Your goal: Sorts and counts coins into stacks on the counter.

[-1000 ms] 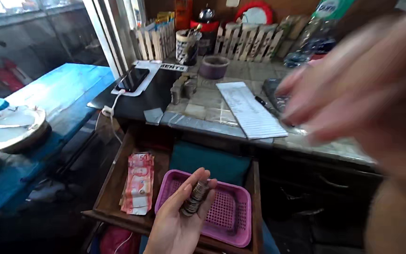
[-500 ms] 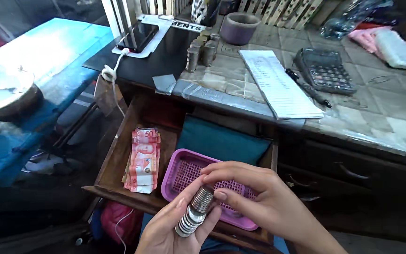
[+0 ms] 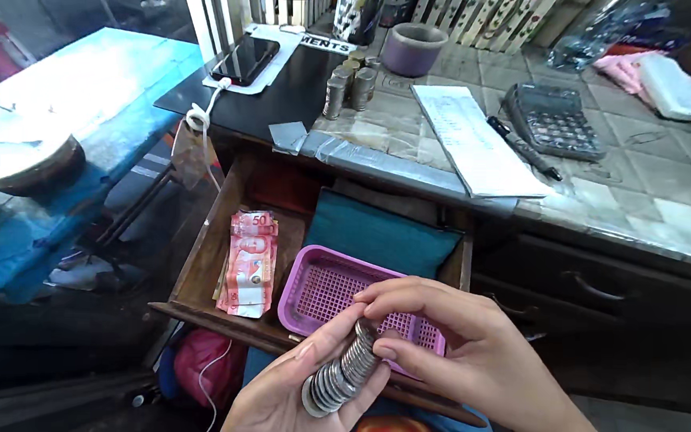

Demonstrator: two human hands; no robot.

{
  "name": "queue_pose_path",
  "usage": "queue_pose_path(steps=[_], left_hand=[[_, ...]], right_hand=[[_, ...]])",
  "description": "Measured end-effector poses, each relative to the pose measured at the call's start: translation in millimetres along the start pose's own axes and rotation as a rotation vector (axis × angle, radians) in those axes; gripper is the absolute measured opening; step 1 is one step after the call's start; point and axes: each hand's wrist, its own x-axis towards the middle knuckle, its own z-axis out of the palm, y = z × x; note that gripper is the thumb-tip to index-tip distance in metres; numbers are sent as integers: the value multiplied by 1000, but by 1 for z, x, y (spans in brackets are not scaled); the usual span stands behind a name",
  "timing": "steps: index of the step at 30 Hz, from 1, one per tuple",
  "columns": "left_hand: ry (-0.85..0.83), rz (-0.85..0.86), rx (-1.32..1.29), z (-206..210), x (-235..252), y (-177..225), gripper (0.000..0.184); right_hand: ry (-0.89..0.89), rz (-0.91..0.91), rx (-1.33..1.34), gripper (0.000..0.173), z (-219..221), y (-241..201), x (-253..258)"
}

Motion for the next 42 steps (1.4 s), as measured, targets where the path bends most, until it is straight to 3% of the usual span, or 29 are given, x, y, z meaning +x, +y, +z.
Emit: queue_pose_path(steps=[42], left_hand=[[-5, -32, 49, 10, -1, -10, 53]], right_hand=[[-56, -57, -186, 35, -9, -16, -6]])
